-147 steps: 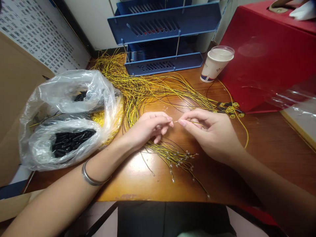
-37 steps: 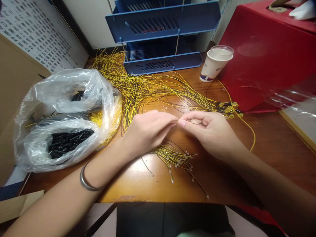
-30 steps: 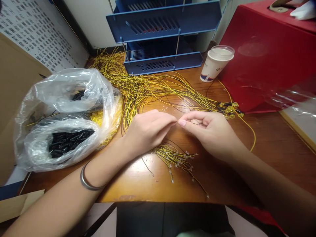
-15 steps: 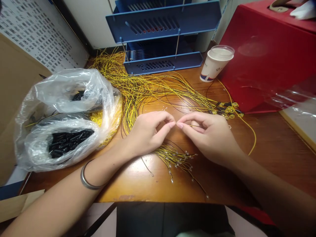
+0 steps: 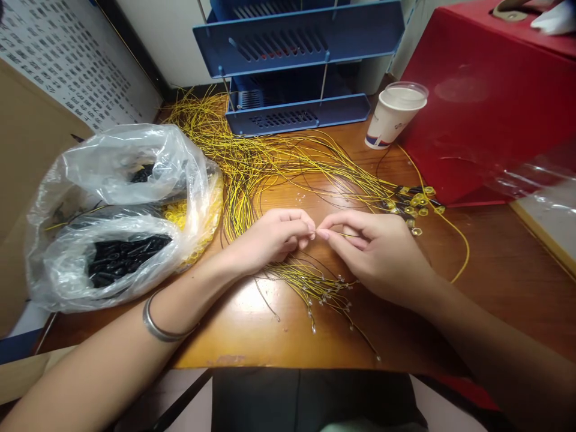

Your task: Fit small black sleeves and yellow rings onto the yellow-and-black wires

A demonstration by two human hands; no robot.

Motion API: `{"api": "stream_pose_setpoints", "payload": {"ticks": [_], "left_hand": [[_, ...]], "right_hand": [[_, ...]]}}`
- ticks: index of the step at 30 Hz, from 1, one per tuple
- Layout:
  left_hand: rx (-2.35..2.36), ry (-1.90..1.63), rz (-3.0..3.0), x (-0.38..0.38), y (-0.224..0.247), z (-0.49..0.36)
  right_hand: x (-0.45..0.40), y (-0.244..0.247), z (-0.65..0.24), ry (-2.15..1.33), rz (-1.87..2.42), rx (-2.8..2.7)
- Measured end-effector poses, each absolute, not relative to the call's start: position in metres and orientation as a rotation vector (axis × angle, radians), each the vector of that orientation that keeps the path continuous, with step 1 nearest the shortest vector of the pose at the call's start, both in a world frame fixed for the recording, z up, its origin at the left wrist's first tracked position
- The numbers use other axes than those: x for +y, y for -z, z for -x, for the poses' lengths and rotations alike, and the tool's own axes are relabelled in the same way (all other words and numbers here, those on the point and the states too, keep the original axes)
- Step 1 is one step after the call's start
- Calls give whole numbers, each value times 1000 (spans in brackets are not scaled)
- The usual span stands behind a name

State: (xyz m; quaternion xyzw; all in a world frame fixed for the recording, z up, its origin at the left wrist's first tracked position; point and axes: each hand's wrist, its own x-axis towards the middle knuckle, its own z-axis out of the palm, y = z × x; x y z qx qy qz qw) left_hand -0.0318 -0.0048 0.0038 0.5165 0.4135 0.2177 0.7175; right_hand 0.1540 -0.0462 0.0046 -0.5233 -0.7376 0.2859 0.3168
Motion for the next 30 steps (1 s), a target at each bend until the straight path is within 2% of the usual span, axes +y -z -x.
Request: {"api": "stream_pose_setpoints", "payload": {"ticks": [7,13,18,30], "left_hand": [[945,-540,-1196,-3,0,34],[1134,-851,-2097,-8,4,35],[942,-1002,-2599,-9,4,39],[798,-1110,-2888,-5,8,43]], "right_hand": [[-44,-9,-155,-888,1456,-1805],[-42,-17,-153,-1033,1504,-1654],[-40,-17,-154,-1125,1508,-1572],[-39,-16,-153,-1179,1532,-1564]]}}
